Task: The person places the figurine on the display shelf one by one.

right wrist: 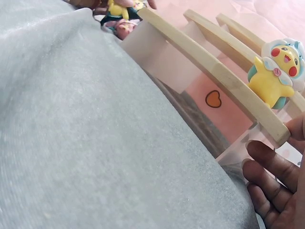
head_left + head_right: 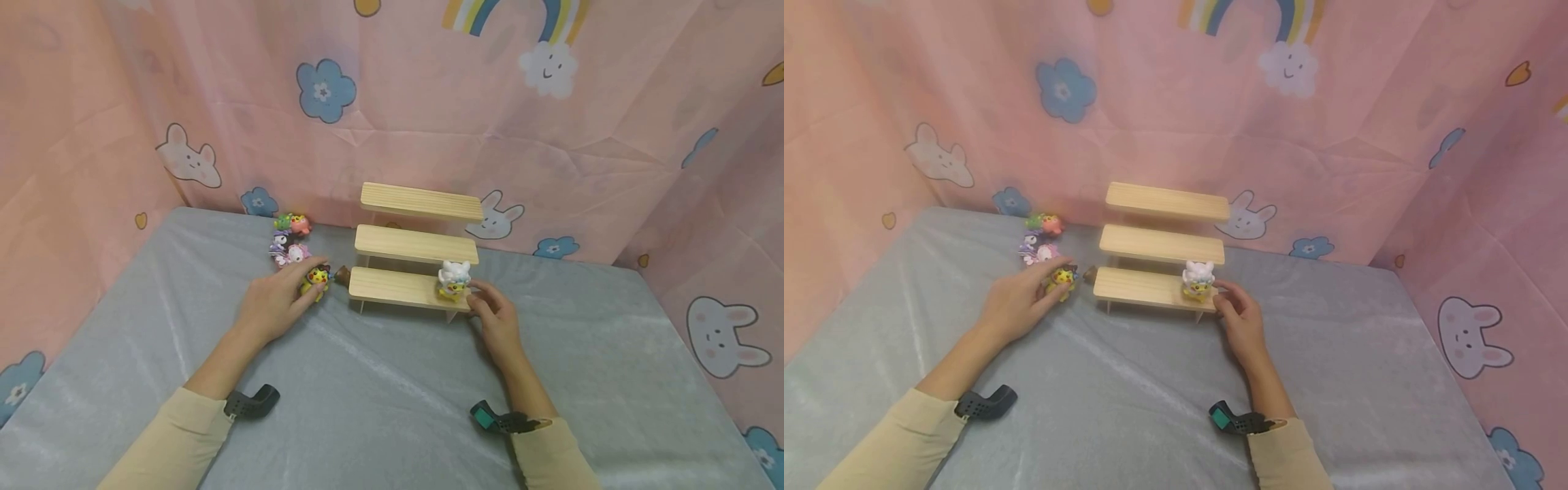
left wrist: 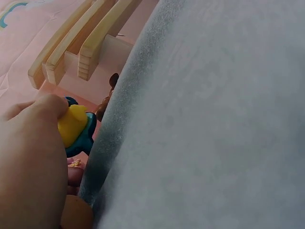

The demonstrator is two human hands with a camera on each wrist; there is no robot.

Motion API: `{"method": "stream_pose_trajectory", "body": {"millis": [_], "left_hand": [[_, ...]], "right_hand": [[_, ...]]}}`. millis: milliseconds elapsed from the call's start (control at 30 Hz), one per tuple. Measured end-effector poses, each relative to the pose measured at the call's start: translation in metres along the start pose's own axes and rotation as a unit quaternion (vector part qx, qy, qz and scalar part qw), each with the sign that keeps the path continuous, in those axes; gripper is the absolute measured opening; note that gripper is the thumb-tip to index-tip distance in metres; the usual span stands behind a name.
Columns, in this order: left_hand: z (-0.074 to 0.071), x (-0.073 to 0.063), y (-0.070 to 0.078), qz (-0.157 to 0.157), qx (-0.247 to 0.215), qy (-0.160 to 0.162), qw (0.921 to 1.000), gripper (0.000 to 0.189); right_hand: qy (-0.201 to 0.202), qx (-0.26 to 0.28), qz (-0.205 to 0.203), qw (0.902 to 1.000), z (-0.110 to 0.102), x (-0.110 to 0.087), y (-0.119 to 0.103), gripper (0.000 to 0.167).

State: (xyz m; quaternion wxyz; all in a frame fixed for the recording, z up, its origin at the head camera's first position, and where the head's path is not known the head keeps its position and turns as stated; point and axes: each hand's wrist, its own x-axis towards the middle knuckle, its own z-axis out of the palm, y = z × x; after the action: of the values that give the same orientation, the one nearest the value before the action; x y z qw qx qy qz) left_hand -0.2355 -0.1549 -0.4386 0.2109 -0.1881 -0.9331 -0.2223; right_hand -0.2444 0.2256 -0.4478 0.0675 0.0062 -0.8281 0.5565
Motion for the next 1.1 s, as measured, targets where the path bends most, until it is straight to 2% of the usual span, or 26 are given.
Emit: {"method": "stream_pose_trajectory", "body": {"millis": [267, 467, 633, 700, 933, 1100], "left_hand": [[-0.001, 0.0, 0.001, 0.006, 0.04, -0.019, 0.999, 0.028], [-0.002, 0.0, 0.002, -0.003, 0.038, -0.023, 0.999, 0.029], [-0.002, 0.0, 0.002, 0.003, 0.042, -0.028, 0.9987, 0.032], [-0.002, 0.001, 0.001, 0.008, 0.046, -0.045, 0.9979, 0.037], [-0.012, 0.005, 0.0, 0.022, 0.038, -0.16, 0.9862, 0.063], [-0.015, 0.005, -0.002, 0.013, 0.022, -0.181, 0.9832, 0.065]], "right_hand": [[0.001, 0.004, 0.002, 1.0, 0.0, 0.0, 0.0, 0.03], [0.001, 0.002, -0.001, 1.0, 0.0, 0.001, 0.0, 0.03], [0.001, -0.002, 0.0, 1.0, 0.0, 0.0, -0.001, 0.029], [0.001, -0.001, 0.0, 1.0, 0.001, -0.001, -0.002, 0.029], [0.001, 0.0, 0.001, 1.0, 0.001, -0.002, -0.003, 0.029], [0.004, 0.003, -0.001, 1.0, 0.002, -0.002, -0.003, 0.028]]}}
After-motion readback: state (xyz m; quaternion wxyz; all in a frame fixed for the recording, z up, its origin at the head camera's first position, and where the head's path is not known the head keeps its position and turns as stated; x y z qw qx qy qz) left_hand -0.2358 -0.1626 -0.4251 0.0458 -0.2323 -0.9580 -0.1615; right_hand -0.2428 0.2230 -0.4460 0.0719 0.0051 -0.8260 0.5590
